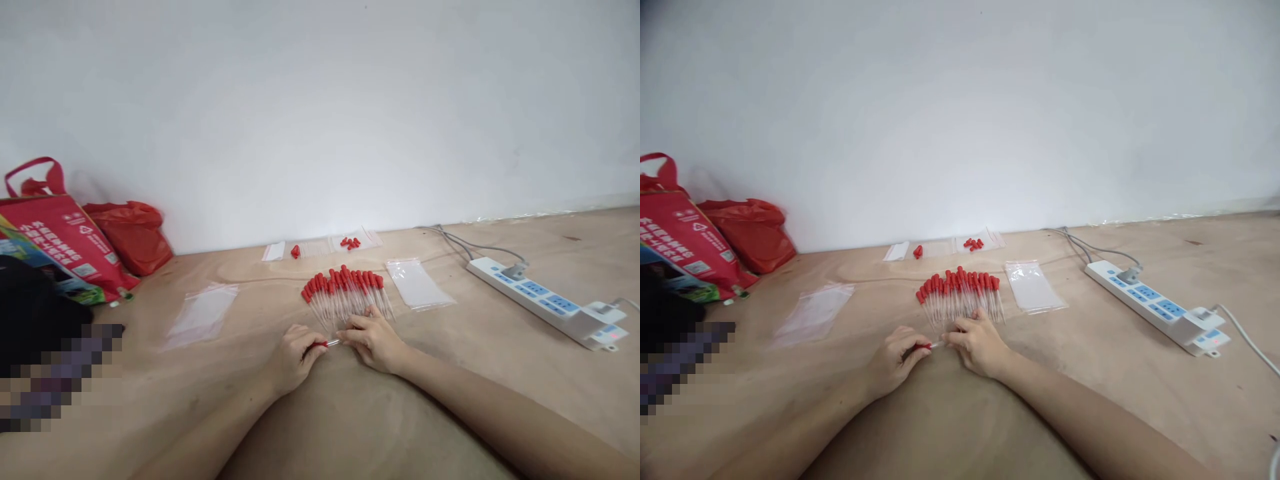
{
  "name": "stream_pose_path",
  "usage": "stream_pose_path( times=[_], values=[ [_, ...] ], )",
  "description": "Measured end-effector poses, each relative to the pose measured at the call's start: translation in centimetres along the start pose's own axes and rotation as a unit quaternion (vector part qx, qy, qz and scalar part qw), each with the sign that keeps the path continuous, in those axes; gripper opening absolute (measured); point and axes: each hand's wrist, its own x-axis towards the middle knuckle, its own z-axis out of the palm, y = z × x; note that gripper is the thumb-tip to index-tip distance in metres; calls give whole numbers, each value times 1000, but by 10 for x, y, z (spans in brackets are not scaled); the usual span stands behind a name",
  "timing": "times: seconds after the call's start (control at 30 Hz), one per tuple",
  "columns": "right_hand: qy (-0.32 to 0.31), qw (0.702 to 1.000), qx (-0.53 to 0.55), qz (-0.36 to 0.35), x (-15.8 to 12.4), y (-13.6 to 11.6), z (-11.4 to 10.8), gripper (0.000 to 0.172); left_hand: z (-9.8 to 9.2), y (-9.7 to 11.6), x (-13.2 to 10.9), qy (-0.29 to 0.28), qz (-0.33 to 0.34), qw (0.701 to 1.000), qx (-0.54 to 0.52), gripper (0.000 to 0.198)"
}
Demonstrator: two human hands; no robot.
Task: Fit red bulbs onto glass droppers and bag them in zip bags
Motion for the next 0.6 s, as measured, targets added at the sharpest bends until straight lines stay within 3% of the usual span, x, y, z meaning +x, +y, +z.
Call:
stream_pose_path(
  times=[0.3,0.6],
  values=[
    [-5,999,-36,-10,0,-8,-2,18,4,2,-2,14,59,997,52,17],
    [-19,999,-43,-7,3,-14,-1,20,3,6,0,-18,68,995,69,18]
  ],
)
